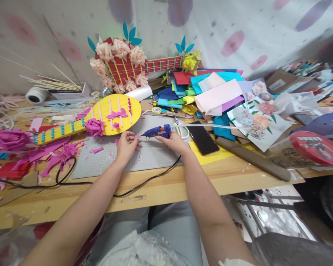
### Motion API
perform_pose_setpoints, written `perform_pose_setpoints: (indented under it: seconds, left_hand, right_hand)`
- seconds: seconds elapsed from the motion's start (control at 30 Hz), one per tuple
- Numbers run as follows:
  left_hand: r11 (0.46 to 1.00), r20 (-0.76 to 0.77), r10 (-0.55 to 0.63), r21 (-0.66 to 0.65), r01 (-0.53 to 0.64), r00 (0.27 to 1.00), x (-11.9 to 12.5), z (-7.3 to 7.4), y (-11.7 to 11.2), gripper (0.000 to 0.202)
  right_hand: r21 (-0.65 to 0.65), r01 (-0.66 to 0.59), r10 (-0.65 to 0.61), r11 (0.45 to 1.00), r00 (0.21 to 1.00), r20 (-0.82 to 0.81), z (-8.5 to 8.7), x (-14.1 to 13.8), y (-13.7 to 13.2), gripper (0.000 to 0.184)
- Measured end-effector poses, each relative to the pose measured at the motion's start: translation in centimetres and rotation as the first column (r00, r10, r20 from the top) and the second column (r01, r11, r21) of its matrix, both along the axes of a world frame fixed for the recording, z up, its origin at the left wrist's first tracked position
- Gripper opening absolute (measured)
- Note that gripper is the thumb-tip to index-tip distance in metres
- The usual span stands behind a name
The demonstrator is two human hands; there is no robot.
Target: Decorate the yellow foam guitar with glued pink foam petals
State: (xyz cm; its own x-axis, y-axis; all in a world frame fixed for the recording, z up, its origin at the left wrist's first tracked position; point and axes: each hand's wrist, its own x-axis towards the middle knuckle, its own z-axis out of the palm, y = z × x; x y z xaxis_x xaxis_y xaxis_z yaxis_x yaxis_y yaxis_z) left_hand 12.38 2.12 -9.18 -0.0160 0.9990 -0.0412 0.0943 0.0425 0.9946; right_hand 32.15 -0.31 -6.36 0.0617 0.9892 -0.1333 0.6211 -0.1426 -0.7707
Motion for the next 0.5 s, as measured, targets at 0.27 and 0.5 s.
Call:
perform_pose_setpoints:
  seconds: [0.27,0.5]
  left_hand:
    - [1.000,0.007,0.001,0.004,-0.001,1.000,0.04,-0.03,-0.04,0.024]
    - [1.000,0.002,0.003,-0.001,-0.003,1.000,0.05,-0.13,0.00,0.026]
  right_hand:
    - [0.028,-0.025,0.026,0.999,1.000,-0.016,0.16,-0.58,-0.13,0.042]
    - [0.033,-0.037,0.037,0.999,0.999,0.014,0.29,-0.69,-0.11,0.040]
